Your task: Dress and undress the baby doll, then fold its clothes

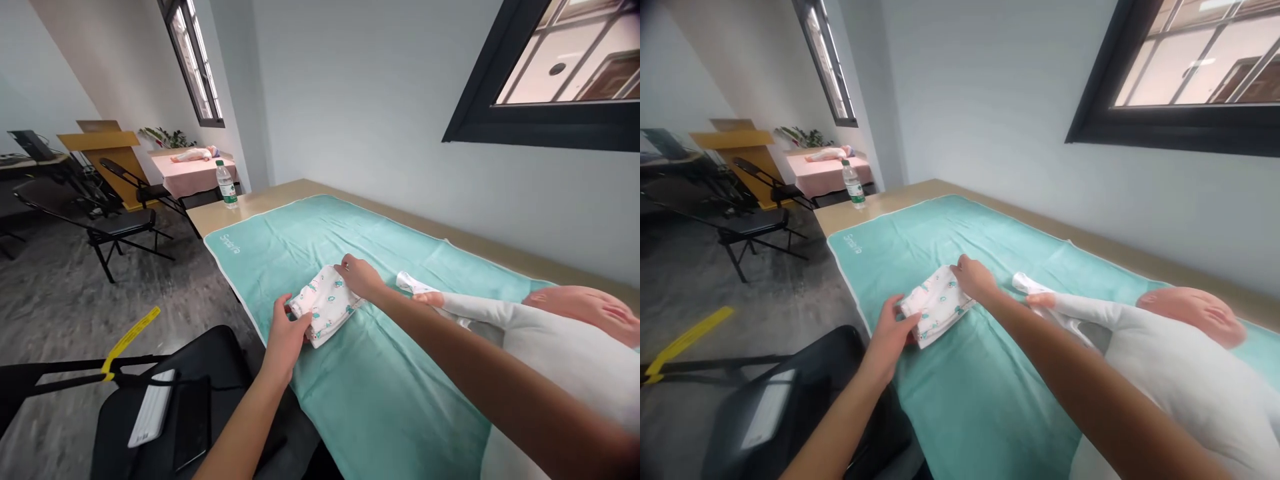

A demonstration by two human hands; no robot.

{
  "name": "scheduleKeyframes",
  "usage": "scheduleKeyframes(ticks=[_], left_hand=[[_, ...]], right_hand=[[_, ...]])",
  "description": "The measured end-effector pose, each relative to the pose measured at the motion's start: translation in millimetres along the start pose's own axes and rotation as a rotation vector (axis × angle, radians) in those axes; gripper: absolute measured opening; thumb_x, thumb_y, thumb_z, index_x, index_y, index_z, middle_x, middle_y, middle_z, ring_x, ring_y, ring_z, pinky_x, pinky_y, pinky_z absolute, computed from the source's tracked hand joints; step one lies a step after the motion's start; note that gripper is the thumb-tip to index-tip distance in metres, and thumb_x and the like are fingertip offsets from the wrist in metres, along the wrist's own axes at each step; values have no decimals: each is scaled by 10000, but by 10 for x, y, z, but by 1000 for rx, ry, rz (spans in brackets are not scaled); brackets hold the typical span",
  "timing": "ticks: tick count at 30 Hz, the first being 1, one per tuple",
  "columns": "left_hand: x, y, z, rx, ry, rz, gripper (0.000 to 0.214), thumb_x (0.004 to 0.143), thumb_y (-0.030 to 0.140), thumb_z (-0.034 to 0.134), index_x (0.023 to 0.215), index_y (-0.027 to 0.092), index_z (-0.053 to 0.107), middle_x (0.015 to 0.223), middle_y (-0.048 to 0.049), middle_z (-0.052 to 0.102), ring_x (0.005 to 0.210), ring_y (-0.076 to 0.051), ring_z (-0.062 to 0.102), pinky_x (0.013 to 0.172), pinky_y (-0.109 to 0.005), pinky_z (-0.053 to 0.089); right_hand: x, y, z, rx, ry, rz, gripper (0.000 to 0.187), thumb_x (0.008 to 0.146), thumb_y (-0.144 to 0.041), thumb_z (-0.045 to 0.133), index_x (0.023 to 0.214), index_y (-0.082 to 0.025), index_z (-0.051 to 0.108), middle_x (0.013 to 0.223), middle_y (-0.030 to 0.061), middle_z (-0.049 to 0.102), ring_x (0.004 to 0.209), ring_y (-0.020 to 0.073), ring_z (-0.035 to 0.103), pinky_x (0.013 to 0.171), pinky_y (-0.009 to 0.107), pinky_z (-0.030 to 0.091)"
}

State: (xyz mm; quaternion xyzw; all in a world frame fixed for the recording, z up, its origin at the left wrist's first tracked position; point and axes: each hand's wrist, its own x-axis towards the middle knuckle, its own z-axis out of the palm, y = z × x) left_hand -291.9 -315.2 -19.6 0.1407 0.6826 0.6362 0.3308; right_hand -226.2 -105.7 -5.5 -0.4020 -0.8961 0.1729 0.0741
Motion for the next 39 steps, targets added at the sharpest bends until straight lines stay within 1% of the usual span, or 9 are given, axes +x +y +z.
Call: scheduleKeyframes(ticks=[4, 7, 9, 12, 20, 26, 30, 33, 39], left_hand=[[3, -163, -1, 363, 99, 239, 590, 775, 207, 661, 1327, 187, 457, 1402, -155, 412, 1113, -253, 601, 913, -408, 545], [-45, -176, 40, 601, 151, 569, 443, 857, 186, 565, 1297, 193, 516, 1511, -150, 318, 1398, -308, 375, 1086, -473, 428], [-42, -133, 96, 730, 47, 746, 394, 942, 223, 456, 1331, 203, 518, 1561, -127, 313, 1476, -294, 258, 1133, -485, 375], [41, -118, 206, 963, -153, 882, 456, 995, 317, 386, 1419, 177, 473, 1584, -128, 338, 1504, -287, 201, 1177, -504, 300], [85, -457, 249, 1324, -191, 958, 565, 984, 444, 404, 1451, 134, 472, 1549, -139, 399, 1451, -351, 318, 1189, -532, 228], [-98, -458, 214, 1398, -245, 953, 504, 990, 421, 398, 1425, 196, 518, 1508, -66, 474, 1428, -363, 351, 1173, -563, 238], [-241, -473, 172, 1441, -257, 969, 483, 989, 398, 406, 1422, 216, 519, 1518, -55, 459, 1439, -368, 332, 1156, -588, 254], [-341, -449, 159, 1418, -308, 1018, 461, 978, 393, 432, 1387, 216, 549, 1506, -74, 475, 1427, -350, 365, 1148, -602, 261], [-728, -258, 611, 1039, -390, 1216, 329, 960, 285, 461, 1200, 190, 665, 1314, -114, 652, 1305, -302, 530, 1135, -533, 343]], right_hand=[[-47, 116, 116, -93, -18, -29, 369, 1001, -456, 350, 1124, -191, 575, 1037, 136, 690, 888, 266, 648, 698, 340, 438], [-133, 147, 144, -167, 117, -250, 349, 1012, -339, 350, 1231, -162, 558, 1297, 176, 603, 1121, 294, 592, 873, 402, 459], [-210, 141, 163, -203, 176, -495, 387, 1013, -263, 332, 1328, -148, 524, 1472, 167, 473, 1321, 290, 458, 1034, 441, 389], [-332, 144, 228, -208, 66, -704, 480, 993, -251, 379, 1455, -132, 430, 1572, 142, 353, 1461, 274, 282, 1161, 473, 255], [-307, 337, 308, -58, -183, -550, 685, 1001, -533, 297, 1570, -159, 223, 1641, 86, 149, 1518, 243, 121, 1217, 489, 128], [-134, 415, 247, -6, -107, -397, 585, 1010, -508, 318, 1504, -207, 404, 1597, 69, 308, 1486, 271, 236, 1205, 445, 161], [-205, 449, 43, -7, -7, -303, 500, 998, -420, 420, 1431, -183, 498, 1553, 110, 391, 1455, 329, 307, 1189, 541, 177], [-506, 548, -247, 26, 115, -296, 546, 1018, -446, 342, 1488, -174, 398, 1586, 108, 334, 1462, 277, 308, 1207, 487, 189], [-1893, 915, -1066, 264, 224, -238, 569, 996, -520, 366, 1455, -193, 440, 1513, 100, 457, 1355, 274, 454, 1110, 450, 380]])
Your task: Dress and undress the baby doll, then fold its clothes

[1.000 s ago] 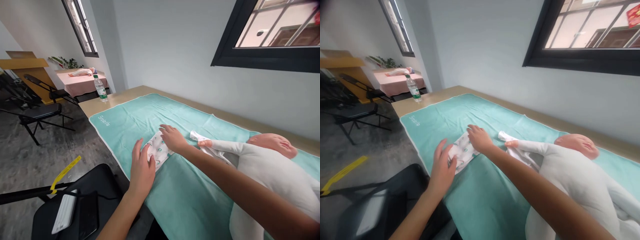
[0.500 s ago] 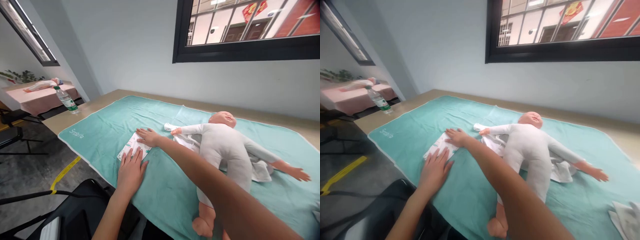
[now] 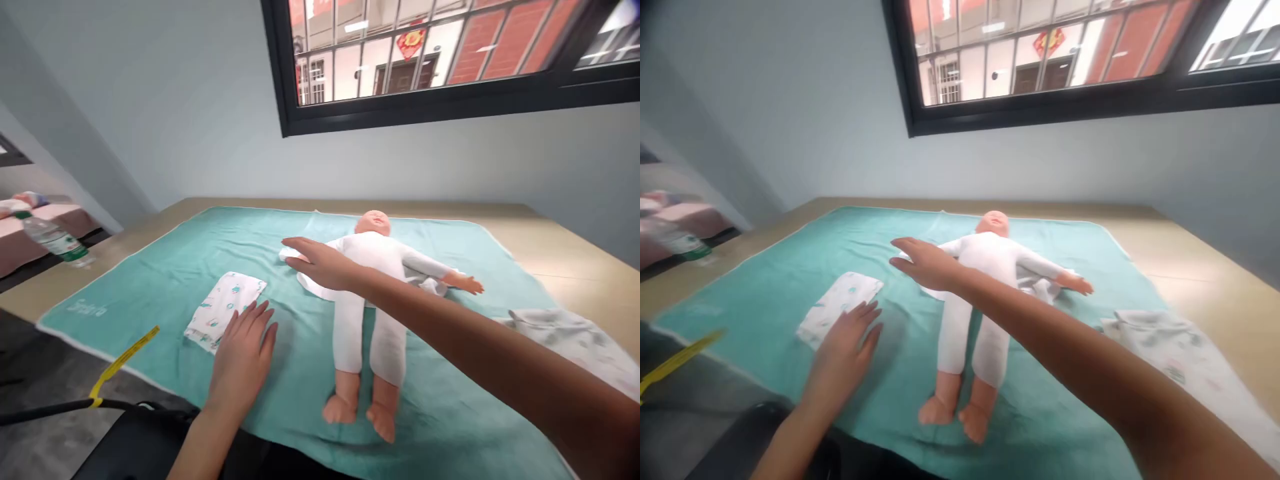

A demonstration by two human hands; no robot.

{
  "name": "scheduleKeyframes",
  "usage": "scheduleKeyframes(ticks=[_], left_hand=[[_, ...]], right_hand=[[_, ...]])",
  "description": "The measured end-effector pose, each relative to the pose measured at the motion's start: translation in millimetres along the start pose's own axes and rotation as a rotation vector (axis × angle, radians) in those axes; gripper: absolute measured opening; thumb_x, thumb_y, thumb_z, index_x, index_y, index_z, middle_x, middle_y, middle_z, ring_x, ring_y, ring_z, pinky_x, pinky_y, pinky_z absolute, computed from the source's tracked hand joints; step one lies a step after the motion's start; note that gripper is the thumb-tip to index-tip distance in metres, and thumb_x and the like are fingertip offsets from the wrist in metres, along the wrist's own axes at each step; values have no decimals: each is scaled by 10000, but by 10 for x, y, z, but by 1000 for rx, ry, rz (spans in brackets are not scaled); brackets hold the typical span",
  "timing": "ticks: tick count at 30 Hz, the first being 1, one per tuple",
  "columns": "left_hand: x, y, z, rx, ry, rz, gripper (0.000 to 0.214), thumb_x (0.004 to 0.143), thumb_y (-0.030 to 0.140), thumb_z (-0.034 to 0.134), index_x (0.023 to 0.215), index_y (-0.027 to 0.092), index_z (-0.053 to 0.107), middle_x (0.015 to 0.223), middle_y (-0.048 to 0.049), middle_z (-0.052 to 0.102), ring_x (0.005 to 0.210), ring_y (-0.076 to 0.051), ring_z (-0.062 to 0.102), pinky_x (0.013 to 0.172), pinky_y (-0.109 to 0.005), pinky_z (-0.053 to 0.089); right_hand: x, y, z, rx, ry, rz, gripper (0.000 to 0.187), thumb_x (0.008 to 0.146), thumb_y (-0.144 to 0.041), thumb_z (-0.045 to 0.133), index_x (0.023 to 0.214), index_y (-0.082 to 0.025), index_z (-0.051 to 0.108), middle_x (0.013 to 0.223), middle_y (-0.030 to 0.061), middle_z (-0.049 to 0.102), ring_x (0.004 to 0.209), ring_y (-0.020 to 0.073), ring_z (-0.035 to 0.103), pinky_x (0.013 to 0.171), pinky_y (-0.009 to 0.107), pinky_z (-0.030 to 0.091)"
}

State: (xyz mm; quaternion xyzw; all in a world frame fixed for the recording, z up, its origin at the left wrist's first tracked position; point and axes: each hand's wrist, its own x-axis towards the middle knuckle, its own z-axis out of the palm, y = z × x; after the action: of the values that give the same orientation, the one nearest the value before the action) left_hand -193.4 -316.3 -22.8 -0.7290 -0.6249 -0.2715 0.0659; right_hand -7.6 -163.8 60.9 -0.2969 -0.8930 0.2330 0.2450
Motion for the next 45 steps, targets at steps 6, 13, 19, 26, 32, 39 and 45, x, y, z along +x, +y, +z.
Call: scheduleKeyframes(ticks=[6, 13, 19, 26, 32, 39, 45], left_hand=[[132, 990, 102, -405, 7, 314, 330, 911, 137, 515, 1170, 277, 665, 1281, -44, 673, 1242, -233, 584, 1190, -484, 287], [346, 1235, 295, -602, -80, 280, 290, 923, 183, 511, 1142, 276, 678, 1279, -35, 667, 1210, -223, 595, 1065, -385, 449], [812, 1171, 321, -764, -173, -88, 281, 893, 343, 553, 1118, 231, 677, 1233, -59, 674, 1159, -252, 610, 1016, -412, 477], [1242, 1048, 633, -941, -3, -496, 368, 839, 327, 569, 1159, 146, 587, 1290, -145, 599, 1164, -266, 583, 976, -415, 482], [1750, 716, 921, -285, 60, 4, 323, 857, 177, 565, 1167, 91, 597, 1295, -196, 580, 1279, -319, 461, 1118, -486, 305], [1687, 612, 1085, -330, 116, -13, 246, 933, 208, 421, 945, 156, 661, 997, -111, 677, 985, -246, 601, 907, -379, 466], [1433, 749, 1131, -813, -180, -121, 328, 939, 361, 456, 1104, 151, 646, 1127, -123, 694, 995, -248, 647, 924, -385, 475]], right_hand=[[-1611, 62, -980, 47, 285, 259, 377, 935, -463, 511, 1230, -265, 637, 1236, 56, 665, 1094, 250, 624, 933, 433, 509], [-3163, 375, -1256, 90, 668, 820, 336, 868, -519, 609, 1083, -276, 699, 1102, 67, 712, 1001, 274, 660, 848, 445, 534], [-3366, 316, -968, 318, 594, 848, 357, 832, -495, 669, 1116, -279, 687, 1221, 77, 674, 1114, 288, 636, 937, 459, 528], [-2716, 179, -957, 716, 664, 743, 234, 855, -407, 645, 1014, -244, 701, 1254, 97, 669, 1179, 289, 624, 973, 469, 540], [-1940, 620, -746, 860, 959, 760, 56, 775, -249, 657, 815, -210, 652, 1111, 90, 722, 1087, 238, 669, 870, 344, 576], [-1444, 931, -271, 1036, 1045, 900, 23, 784, -165, 637, 773, -185, 641, 829, 35, 713, 782, 150, 666, 663, 229, 548], [-1195, 1110, -207, 1144, 1017, 912, 59, 842, -204, 592, 789, -194, 616, 708, 37, 679, 755, 184, 673, 698, 276, 565]])
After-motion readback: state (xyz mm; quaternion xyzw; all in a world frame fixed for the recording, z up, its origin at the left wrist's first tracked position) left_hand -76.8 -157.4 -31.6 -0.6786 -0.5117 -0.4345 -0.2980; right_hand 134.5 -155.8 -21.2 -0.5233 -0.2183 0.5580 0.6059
